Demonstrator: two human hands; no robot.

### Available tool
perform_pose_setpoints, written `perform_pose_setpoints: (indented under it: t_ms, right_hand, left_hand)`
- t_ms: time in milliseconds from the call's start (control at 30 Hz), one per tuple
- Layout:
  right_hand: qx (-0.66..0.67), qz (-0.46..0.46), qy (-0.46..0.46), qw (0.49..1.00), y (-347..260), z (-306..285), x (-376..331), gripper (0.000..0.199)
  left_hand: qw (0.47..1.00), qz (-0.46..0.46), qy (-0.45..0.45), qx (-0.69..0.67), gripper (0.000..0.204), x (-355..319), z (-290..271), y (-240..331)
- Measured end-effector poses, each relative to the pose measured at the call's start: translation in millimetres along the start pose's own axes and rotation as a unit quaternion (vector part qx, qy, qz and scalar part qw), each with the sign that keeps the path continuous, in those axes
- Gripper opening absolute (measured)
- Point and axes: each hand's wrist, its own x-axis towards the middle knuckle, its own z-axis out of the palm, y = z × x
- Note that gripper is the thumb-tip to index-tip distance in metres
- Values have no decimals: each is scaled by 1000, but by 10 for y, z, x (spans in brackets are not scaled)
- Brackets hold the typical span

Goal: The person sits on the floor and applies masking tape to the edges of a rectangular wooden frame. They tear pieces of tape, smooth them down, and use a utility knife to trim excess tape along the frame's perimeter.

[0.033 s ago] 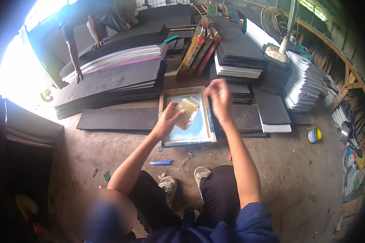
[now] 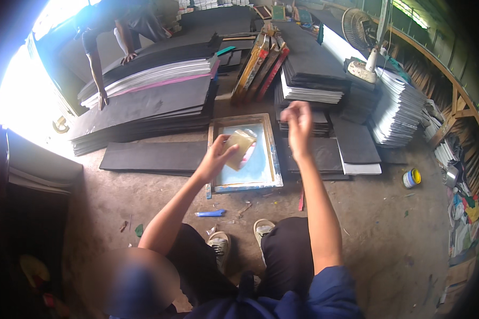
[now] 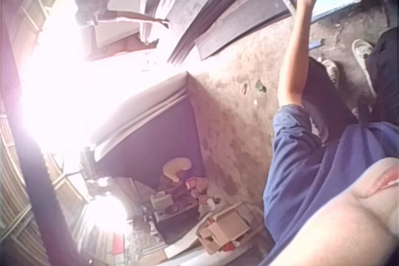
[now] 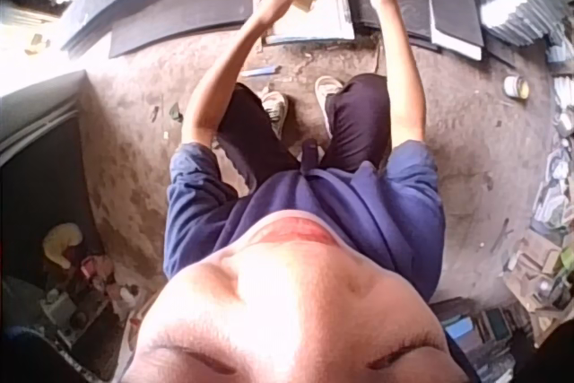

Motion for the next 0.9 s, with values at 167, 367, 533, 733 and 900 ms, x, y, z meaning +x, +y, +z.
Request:
perform_pose_setpoints:
  t_ms: [167, 367, 533, 733, 900]
  right_hand:
    - [-57, 58, -71, 994, 30, -230, -89, 15]
    - [-148, 104, -243, 953, 97, 151, -187, 46]
    - [-138, 143, -224, 954, -37, 341, -199, 27]
    - [-216, 47, -179, 959, -50, 358, -216, 10]
    - [-246, -6, -192, 950, -136, 451, -259, 8]
  left_hand:
    - [994, 20, 16, 104, 38, -108, -191, 72]
    - [971, 101, 10, 218, 39, -122, -132, 258]
    - [941, 196, 13, 276, 35, -151, -69, 311]
    - [978, 100, -26, 182, 38, -127, -42, 323]
    - [988, 100, 6, 119, 42, -71, -94, 160]
